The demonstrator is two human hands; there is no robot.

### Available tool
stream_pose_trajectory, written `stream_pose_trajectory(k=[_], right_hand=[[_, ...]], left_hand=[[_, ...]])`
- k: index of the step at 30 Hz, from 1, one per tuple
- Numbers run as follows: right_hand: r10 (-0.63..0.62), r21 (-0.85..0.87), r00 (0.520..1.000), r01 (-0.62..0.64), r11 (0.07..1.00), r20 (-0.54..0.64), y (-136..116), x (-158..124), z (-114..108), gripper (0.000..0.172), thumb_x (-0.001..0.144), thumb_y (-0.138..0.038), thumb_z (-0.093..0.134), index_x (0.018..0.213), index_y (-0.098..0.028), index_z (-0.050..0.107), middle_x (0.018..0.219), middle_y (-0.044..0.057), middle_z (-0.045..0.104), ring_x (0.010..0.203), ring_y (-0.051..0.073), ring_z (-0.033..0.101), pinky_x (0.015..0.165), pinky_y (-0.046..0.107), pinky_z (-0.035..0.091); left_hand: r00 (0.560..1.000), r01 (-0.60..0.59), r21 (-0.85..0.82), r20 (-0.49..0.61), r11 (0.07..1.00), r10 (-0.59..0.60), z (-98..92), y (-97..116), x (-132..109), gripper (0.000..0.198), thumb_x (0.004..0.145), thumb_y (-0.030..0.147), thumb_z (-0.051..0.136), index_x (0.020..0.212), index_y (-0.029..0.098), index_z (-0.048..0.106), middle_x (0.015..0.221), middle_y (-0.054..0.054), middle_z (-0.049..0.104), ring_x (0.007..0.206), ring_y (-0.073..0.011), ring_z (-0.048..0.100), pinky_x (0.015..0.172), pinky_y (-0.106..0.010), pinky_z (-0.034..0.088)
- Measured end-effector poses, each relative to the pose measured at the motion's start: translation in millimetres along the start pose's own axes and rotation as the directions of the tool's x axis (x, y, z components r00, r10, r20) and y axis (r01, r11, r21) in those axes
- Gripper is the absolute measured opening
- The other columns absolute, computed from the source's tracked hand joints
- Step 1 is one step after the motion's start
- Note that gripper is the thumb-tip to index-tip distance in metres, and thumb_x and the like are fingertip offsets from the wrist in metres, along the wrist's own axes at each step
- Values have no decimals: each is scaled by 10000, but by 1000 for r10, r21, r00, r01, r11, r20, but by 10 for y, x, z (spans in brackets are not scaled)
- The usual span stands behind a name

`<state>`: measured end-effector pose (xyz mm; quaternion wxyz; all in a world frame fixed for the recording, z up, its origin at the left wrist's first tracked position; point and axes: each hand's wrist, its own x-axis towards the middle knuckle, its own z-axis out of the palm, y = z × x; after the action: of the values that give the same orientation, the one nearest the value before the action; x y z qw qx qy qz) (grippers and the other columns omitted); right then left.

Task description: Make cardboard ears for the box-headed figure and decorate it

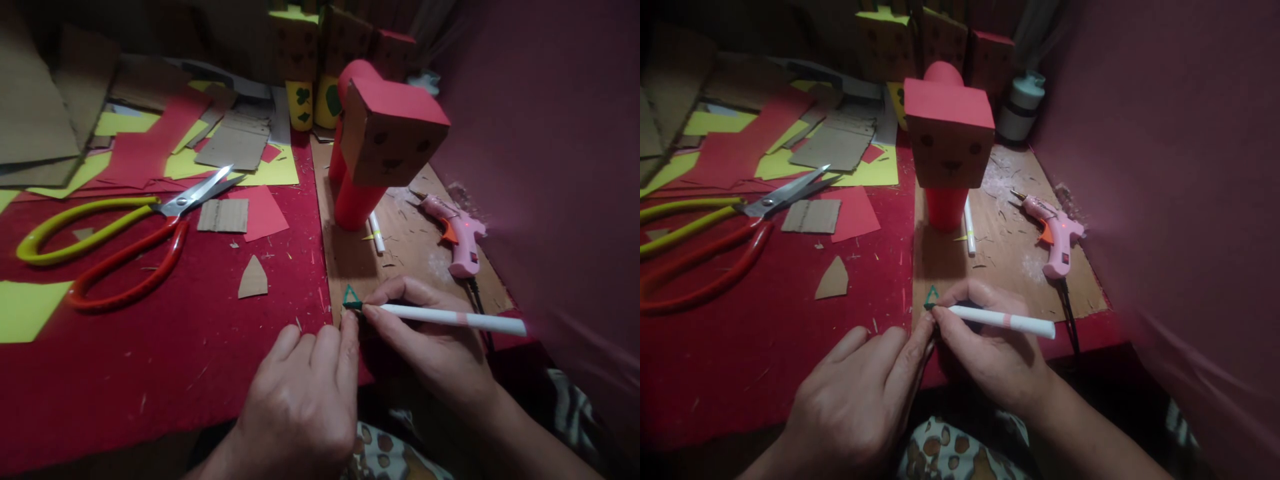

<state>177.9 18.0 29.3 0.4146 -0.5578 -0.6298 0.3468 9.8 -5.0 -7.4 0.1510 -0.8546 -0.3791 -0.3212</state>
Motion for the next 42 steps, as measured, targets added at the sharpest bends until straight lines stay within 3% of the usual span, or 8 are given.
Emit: stream_pose_trajectory(k=[8, 12, 22, 27, 32, 37, 42], right_hand=[[-5, 31, 1000, 5, 999, 9, 15, 7, -22, 125, 825, -142, 740, 740, -228, 707, 627, -42, 733, 555, 108, 675, 496, 178, 500], [33, 25, 997, -32, 999, -71, 17, 8, -13, 104, 820, -176, 754, 734, -224, 721, 615, -43, 719, 523, 92, 645, 468, 154, 479], [-14, -29, 991, 10, 1000, -135, -3, -46, -26, 75, 836, -185, 758, 796, -242, 730, 657, -49, 744, 550, 90, 667, 528, 144, 533], [-72, -34, 982, 67, 997, -173, 33, -131, -25, 94, 864, -199, 771, 883, -288, 749, 774, -60, 798, 655, 98, 739, 641, 152, 589], [-93, -67, 991, 87, 994, -99, 43, -148, -17, 89, 888, -213, 763, 915, -296, 745, 714, -78, 781, 605, 76, 733, 603, 116, 570], [-73, -20, 991, 71, 997, -109, 60, -140, -13, 107, 890, -190, 756, 920, -290, 731, 754, -71, 787, 660, 89, 751, 619, 128, 579], [-41, 32, 993, 45, 998, -107, 65, -138, 4, 69, 897, -221, 761, 917, -279, 729, 745, -54, 787, 640, 108, 751, 611, 165, 593]], left_hand=[[1000, -1, -25, -15, 1000, 1, -4, 3, -17, 293, 907, -15, 510, 1139, -70, 681, 595, -34, 536, 544, -207, 414, 586, -369, 332], [1000, -13, -5, -13, 1000, 13, 1, -2, -13, 321, 917, -24, 481, 1175, -73, 665, 608, -34, 538, 546, -208, 421, 588, -367, 344], [1000, -14, 16, -14, 1000, 14, -16, -8, -25, 336, 920, -33, 472, 1192, -72, 665, 624, -45, 558, 556, -205, 441, 608, -368, 375], [1000, -5, 5, -31, 1000, 5, 19, 10, -8, 315, 919, -13, 491, 1167, -70, 675, 616, -55, 569, 550, -212, 435, 592, -372, 354], [1000, -6, -27, -9, 1000, 6, -4, -21, 23, 315, 908, -7, 476, 1133, -71, 688, 599, -55, 574, 528, -214, 455, 585, -374, 373], [999, -47, -88, 0, 995, 47, -85, -55, 18, 321, 911, 9, 501, 1165, -82, 675, 592, -47, 588, 502, -204, 467, 559, -365, 346], [999, -40, -37, -7, 999, 40, -71, 14, -2, 307, 890, 2, 508, 1121, -84, 691, 572, -54, 578, 501, -221, 448, 584, -378, 330]])
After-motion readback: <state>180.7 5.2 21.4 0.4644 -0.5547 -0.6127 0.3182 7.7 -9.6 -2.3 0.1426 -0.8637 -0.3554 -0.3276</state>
